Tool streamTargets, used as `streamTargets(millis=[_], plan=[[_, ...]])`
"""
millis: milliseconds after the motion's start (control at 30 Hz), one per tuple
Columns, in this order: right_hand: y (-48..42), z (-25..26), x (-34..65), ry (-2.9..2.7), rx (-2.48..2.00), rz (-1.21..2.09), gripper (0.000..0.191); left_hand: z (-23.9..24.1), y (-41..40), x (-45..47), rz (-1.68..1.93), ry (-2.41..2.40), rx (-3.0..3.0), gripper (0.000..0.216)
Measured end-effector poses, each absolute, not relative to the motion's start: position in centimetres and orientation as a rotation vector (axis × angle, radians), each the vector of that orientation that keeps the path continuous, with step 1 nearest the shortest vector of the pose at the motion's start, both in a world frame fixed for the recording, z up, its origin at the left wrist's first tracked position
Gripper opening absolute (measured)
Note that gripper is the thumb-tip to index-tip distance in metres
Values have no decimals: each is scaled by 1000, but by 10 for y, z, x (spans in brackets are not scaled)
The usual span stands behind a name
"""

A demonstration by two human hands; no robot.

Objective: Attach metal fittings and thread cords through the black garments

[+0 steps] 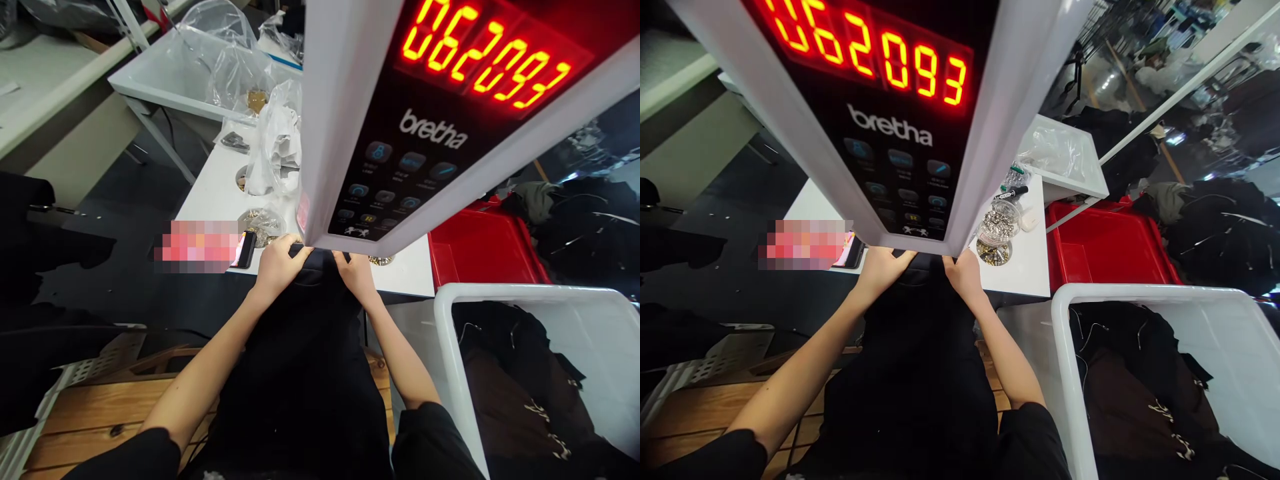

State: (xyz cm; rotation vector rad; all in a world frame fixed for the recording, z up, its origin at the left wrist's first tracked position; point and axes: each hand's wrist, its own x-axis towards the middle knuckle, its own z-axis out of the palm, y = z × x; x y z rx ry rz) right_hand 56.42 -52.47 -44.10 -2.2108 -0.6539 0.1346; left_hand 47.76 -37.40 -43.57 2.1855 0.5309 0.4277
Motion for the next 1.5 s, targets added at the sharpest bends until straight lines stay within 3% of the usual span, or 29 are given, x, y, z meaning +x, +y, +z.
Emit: streamTargets(millis=[567, 833, 1233, 1500], plan=[[-525, -457, 563, -898, -2296, -74, 27, -449, -373, 476, 500, 241, 2539, 23], [-525, -436, 570, -963, -2331, 108, 25, -428, -371, 481, 372, 171, 2641, 28], [-530, -422, 593, -936, -2251, 412, 31, -428, -361, 499, 187, 288, 2219, 32], [-523, -423, 586, -877, -2141, 454, 19, -428, -366, 502, 213, 293, 2188, 29]])
